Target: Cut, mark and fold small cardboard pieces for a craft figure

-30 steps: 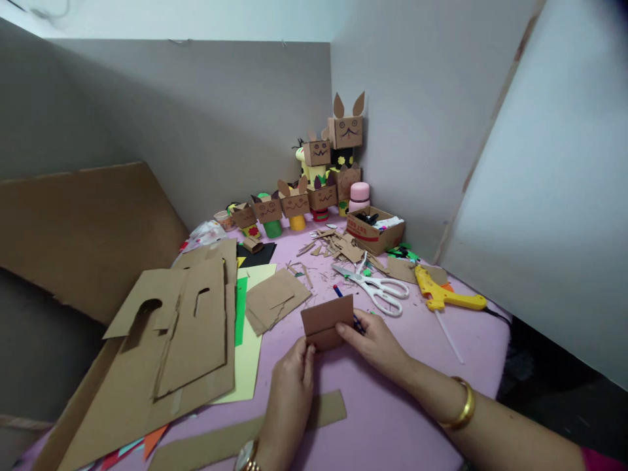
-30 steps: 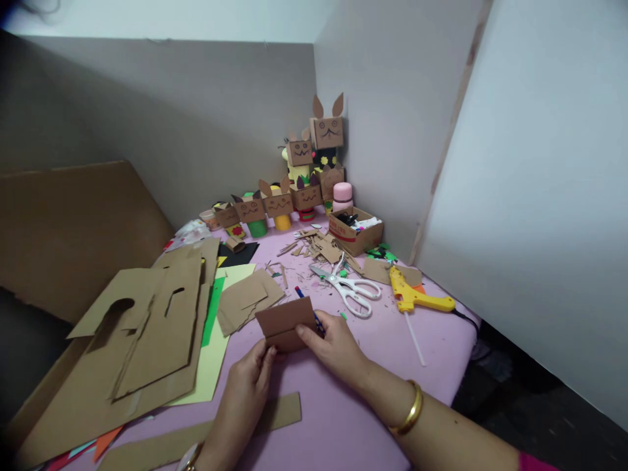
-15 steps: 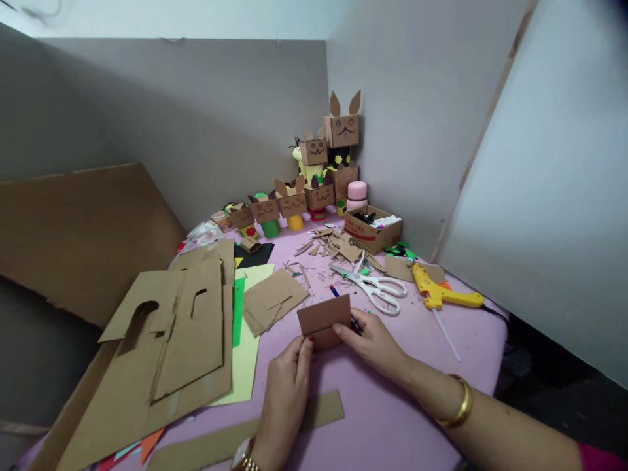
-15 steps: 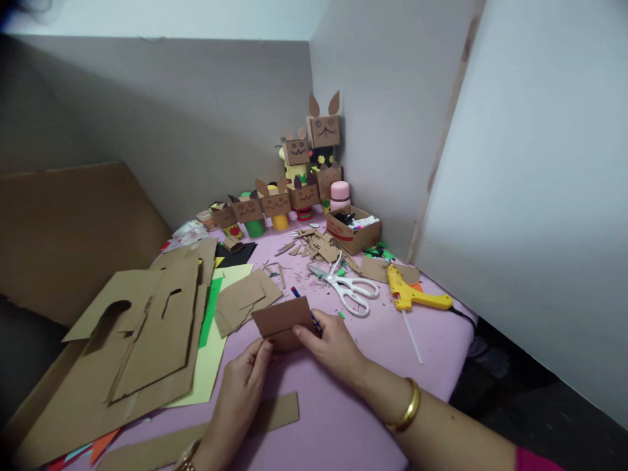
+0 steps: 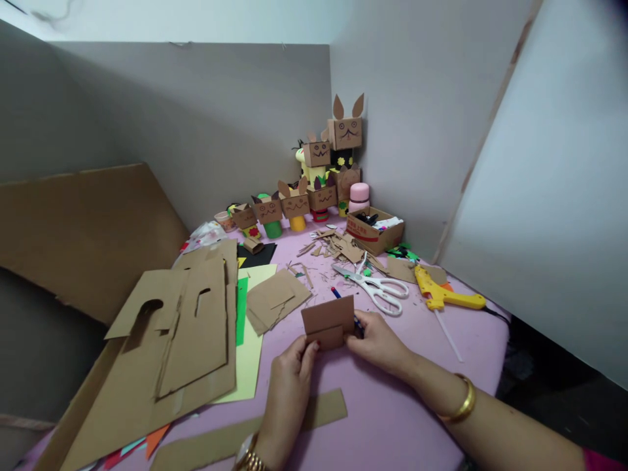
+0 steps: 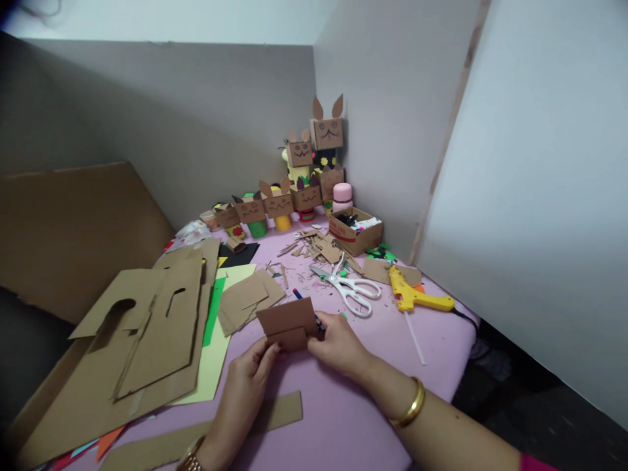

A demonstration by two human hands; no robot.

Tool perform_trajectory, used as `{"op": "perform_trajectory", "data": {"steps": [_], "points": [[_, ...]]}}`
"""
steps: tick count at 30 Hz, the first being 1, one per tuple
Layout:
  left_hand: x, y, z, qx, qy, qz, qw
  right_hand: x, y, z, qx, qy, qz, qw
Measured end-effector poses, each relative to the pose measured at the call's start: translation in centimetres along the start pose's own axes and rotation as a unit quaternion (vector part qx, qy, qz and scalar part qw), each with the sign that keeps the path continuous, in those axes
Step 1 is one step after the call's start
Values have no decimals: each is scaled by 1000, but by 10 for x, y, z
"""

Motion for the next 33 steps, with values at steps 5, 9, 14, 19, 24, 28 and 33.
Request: {"op": "perform_trajectory", "data": {"steps": [5, 9, 14, 19, 24, 28, 33], "points": [[-2, 0, 0, -5, -2, -6, 1000, -1, 1, 0, -10, -6, -4, 1000], [-2, -1, 2, -7, -12, -12, 1000, -2, 0, 1, -13, -31, -14, 999], [2, -3, 6, 0, 18, 17, 1000, -7, -3, 3, 0, -100, -54, 994], [7, -1, -2, 47, 78, 69, 993, -18, 0, -1, 28, -184, -120, 975], [16, 3, -18, 106, 156, 123, 974, -23, 8, -15, 76, -256, -184, 946], [14, 6, -24, 127, 247, 146, 950, -23, 13, -20, 71, -313, -236, 917], [-6, 13, -39, 192, 395, 141, 887, -23, 13, -19, 55, -319, -251, 912]]}}
Point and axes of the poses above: each hand's wrist, its own y-axis away from the middle knuckle, its own z-axis out of the back of the hand, x = y × z, the point moved 10 cm from there along -y, towards the middle knuckle, and after that the axes turned 6 degrees about -y, right-handed, at the moved point
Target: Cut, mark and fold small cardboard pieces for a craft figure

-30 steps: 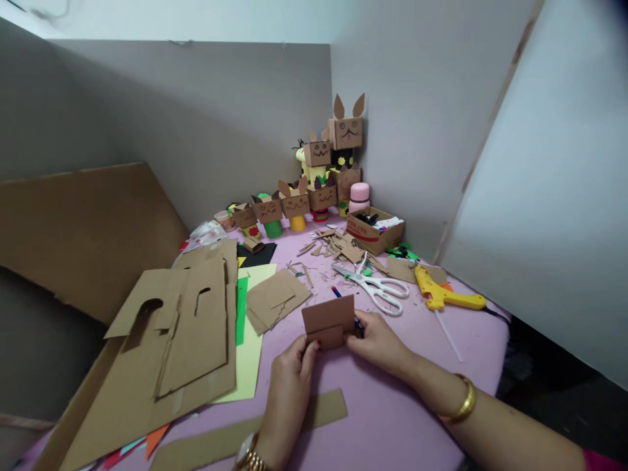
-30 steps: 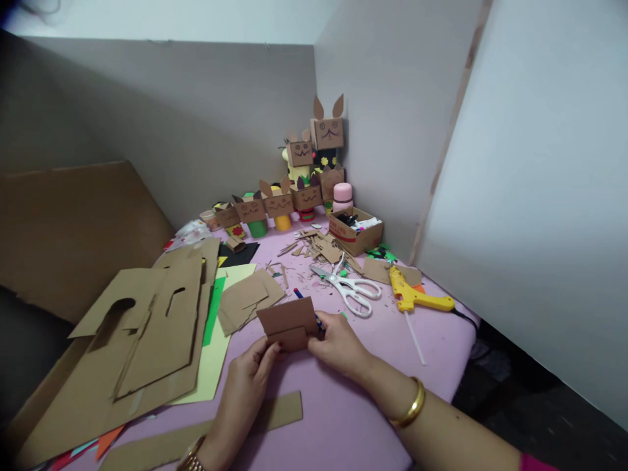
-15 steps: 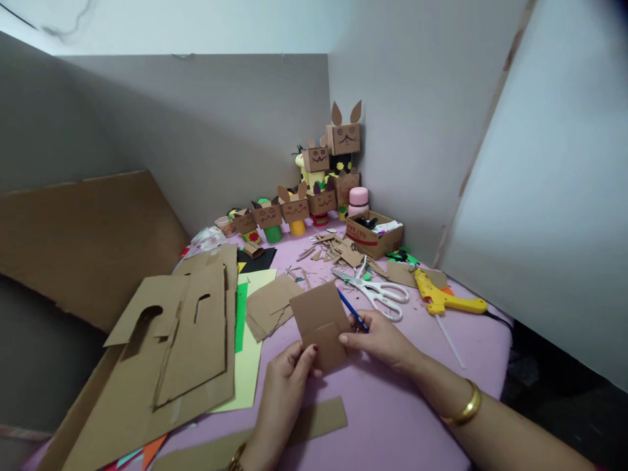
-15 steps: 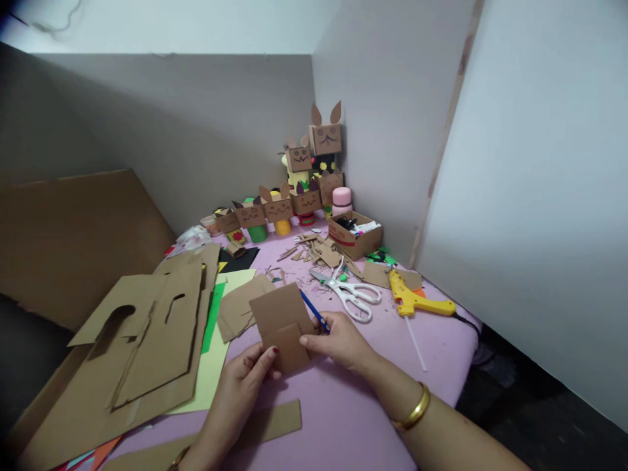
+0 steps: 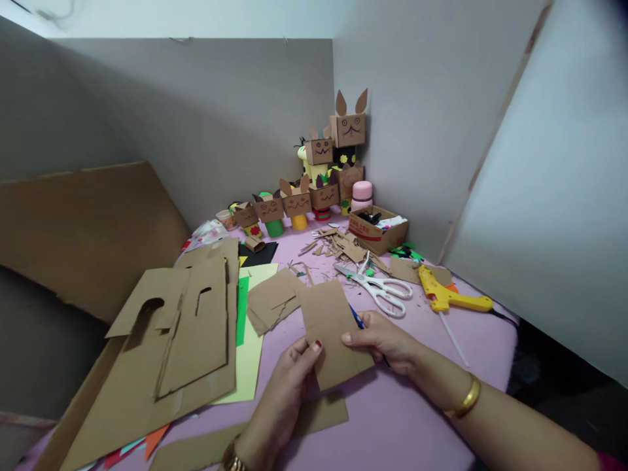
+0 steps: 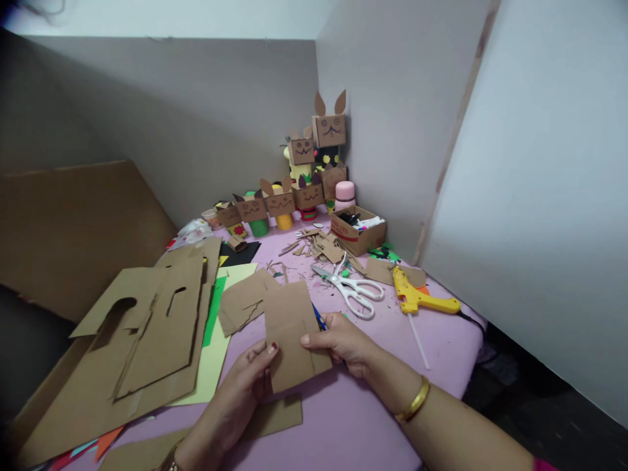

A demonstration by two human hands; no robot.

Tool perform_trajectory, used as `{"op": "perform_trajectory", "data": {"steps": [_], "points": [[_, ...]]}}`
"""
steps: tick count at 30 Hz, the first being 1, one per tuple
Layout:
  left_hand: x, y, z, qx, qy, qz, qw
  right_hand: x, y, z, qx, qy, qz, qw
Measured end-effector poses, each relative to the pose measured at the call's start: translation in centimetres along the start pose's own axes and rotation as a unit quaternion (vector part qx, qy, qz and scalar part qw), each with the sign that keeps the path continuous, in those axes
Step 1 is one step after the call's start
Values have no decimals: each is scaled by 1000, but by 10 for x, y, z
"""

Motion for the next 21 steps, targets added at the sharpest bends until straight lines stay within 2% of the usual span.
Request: {"op": "perform_trajectory", "data": {"steps": [5, 10, 15, 18, 21], "points": [[8, -1, 7, -28, 39, 29, 998, -9, -5, 8, -12, 11, -19, 1000], [8, -2, 0, 0, 51, 19, 998, -15, -5, 8, -10, 12, -40, 999], [9, -2, 0, -2, 42, 22, 999, -14, -4, 5, -10, 18, -34, 999], [2, -3, 3, 0, -8, -11, 1000, -10, -4, 3, -5, 25, -15, 1000], [-12, -3, 12, -35, -131, -91, 987, 7, -5, 5, -1, 82, 72, 994]]}}
Point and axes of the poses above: each hand's wrist, its own y-axis away from the middle knuckle, its own z-axis out of the back of the hand, x = y × z, the point moved 10 cm from there along -y, towards the middle knuckle, and after that the axes turned 6 degrees about -y, right-handed, at the moved point
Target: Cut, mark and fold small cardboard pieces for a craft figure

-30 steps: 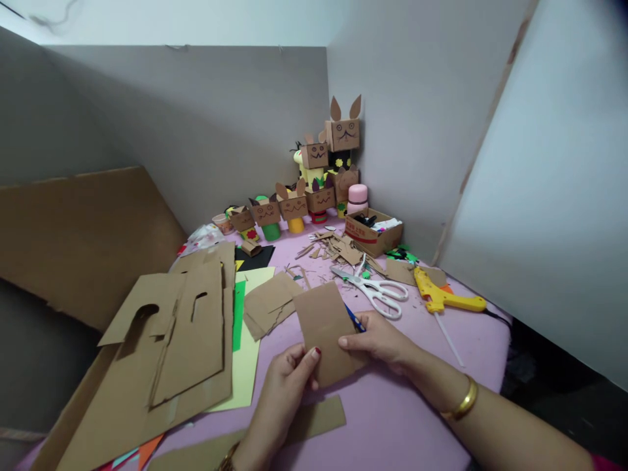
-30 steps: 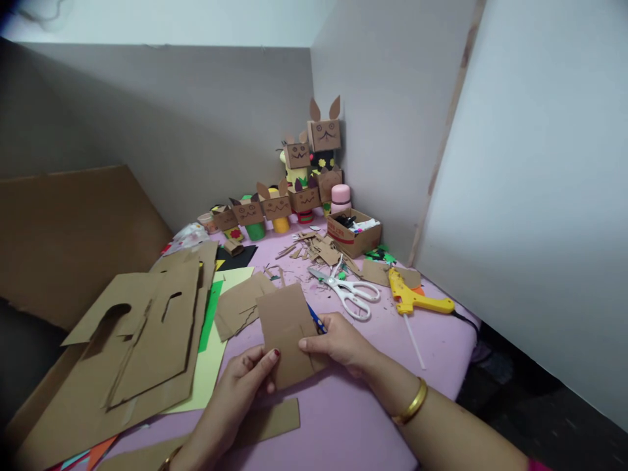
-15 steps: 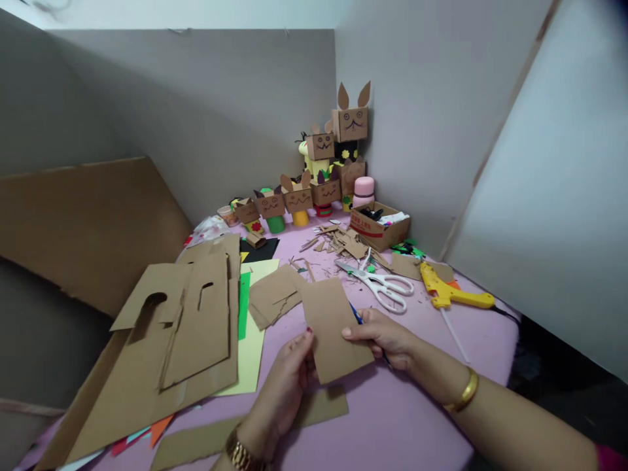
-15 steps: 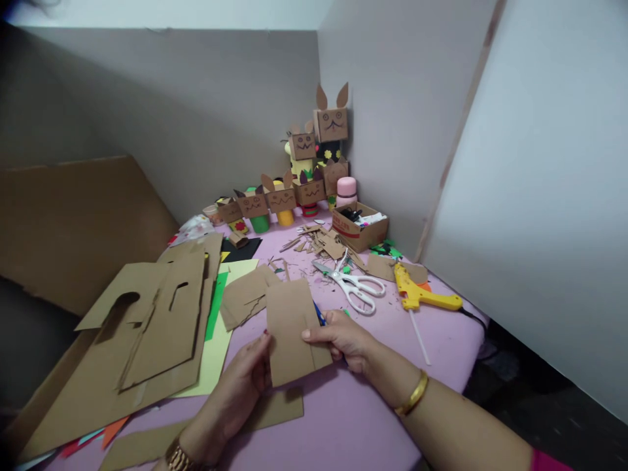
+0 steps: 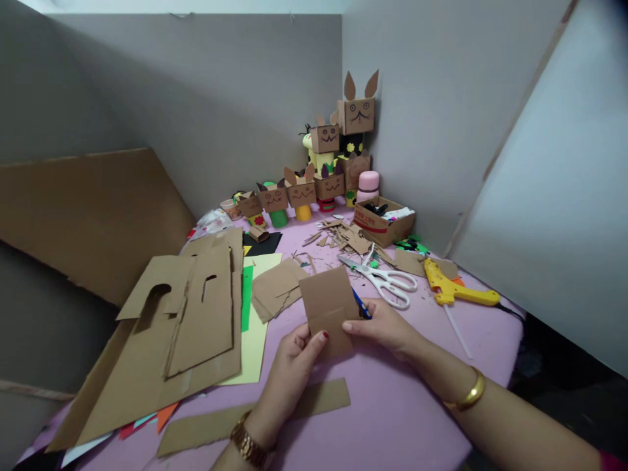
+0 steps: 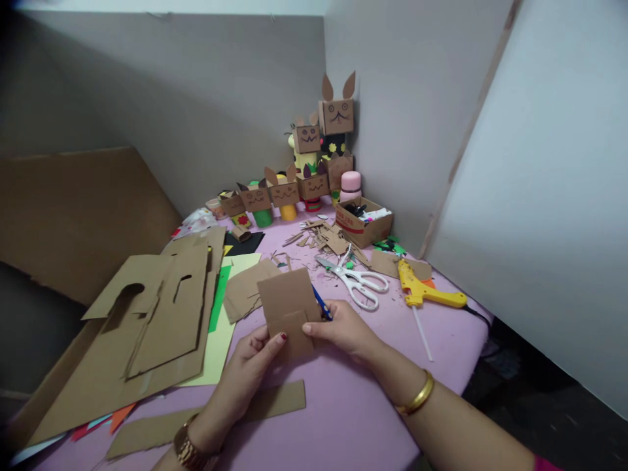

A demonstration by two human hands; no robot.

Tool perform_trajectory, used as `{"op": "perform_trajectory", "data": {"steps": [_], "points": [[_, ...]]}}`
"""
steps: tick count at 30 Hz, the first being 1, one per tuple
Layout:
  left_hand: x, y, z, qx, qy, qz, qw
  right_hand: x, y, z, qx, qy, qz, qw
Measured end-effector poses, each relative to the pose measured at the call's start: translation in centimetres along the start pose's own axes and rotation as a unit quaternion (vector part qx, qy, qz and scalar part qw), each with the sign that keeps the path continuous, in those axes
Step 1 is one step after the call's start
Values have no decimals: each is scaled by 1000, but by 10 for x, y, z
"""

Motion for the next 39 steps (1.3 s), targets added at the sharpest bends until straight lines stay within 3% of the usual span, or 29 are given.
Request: {"op": "perform_trajectory", "data": {"steps": [4, 7, 20, 32, 36, 39], "points": [[-2, -1, 11, -47, -179, -48, 982, 15, -1, 14, -26, 72, 71, 995], [5, -2, 15, -54, -216, -36, 974, 20, 0, 22, -44, 115, 81, 989], [8, -3, 16, -48, -242, -27, 969, 24, 7, 1, -51, 230, 151, 960], [9, -2, 16, -55, -234, -35, 970, 28, 9, 2, -65, 234, 164, 956], [7, -2, 15, -61, -197, -42, 978, 26, 9, 2, -71, 216, 159, 961], [7, -2, 18, -68, -138, -29, 988, 29, 9, 13, -112, 192, 159, 962]]}}
Point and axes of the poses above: each hand's wrist, its own y-axis away from the middle knuckle, its own z-axis out of the back of the hand, x = y × z, the point moved 10 cm from there along -y, towards the middle knuckle, and after that the axes turned 6 degrees about -y, right-handed, at the moved point
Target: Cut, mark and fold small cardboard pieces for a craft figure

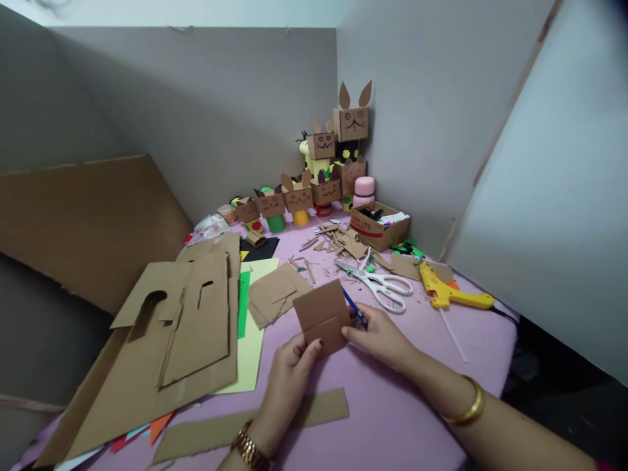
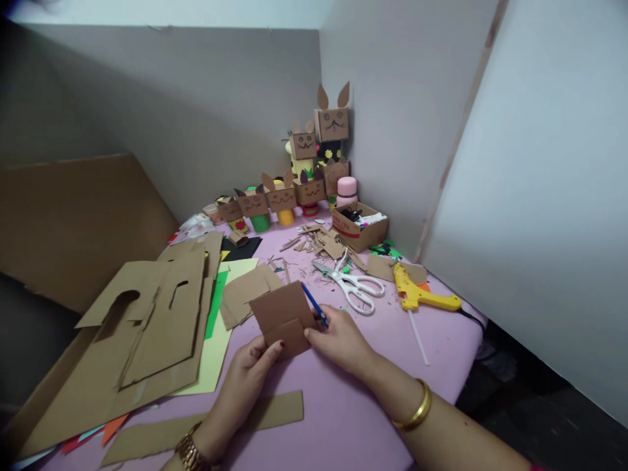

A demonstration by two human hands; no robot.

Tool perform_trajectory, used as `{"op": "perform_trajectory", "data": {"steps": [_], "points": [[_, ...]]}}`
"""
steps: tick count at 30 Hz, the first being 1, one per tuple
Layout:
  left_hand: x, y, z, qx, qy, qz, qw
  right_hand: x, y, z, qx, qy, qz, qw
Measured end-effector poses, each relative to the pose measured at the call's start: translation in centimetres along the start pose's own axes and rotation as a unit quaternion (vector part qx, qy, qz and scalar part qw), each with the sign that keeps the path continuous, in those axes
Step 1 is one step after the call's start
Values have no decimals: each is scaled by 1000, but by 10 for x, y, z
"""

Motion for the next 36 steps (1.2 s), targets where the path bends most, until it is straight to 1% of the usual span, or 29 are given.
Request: {"op": "perform_trajectory", "data": {"steps": [1, 3, 6, 7, 8, 10, 11, 12, 14, 16, 17, 19, 23, 29, 32, 36], "points": [[0, 0, 0, 1, 26, 8, 1000, 0, -1, 8, -24, -4, -2, 1000], [-1, 0, 1, 6, 73, 21, 997, 2, -2, 30, -95, -33, 8, 995], [-2, 2, 0, 11, 95, 38, 995, 12, 4, 68, -215, -119, 61, 967], [-2, 2, -1, 12, 93, 41, 995, 14, 7, 76, -241, -141, 71, 958], [-2, 3, -3, 14, 87, 42, 995, 15, 10, 81, -253, -157, 77, 951], [-3, 5, -6, 19, 73, 37, 996, 20, 14, 77, -231, -170, 88, 954], [-4, 6, -7, 21, 63, 32, 997, 26, 16, 70, -202, -165, 107, 959], [-4, 6, -8, 20, 51, 27, 998, 33, 19, 61, -162, -147, 132, 967], [-6, 7, -10, 20, 32, 21, 999, 51, 26, 35, -71, -74, 192, 976], [-9, 7, -12, 26, 26, 14, 999, 65, 36, 11, 1, -2, 248, 969], [-11, 7, -13, 29, 26, 10, 999, 70, 40, 2, 25, 23, 270, 962], [-14, 7, -14, 31, 23, 5, 999, 77, 44, -9, 48, 49, 295, 953], [-14, 6, -12, 20, 4, 5, 1000, 82, 46, -20, 73, 70, 304, 947], [-16, 7, -11, 15, 6, -9, 1000, 83, 46, -22, 70, 81, 309, 945], [-15, 7, -10, 17, 17, 0, 1000, 81, 45, -20, 57, 94, 305, 946], [-9, 6, -6, 9, 34, 15, 999, 75, 40, -6, 11, 122, 280, 952]]}}
Point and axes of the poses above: each hand's wrist, its own y-axis away from the middle knuckle, its own z-axis out of the back of the hand, x = y × z, the point moved 10 cm from there along -y, towards the middle knuckle, and after that the axes turned 6 degrees about -y, right-handed, at the moved point
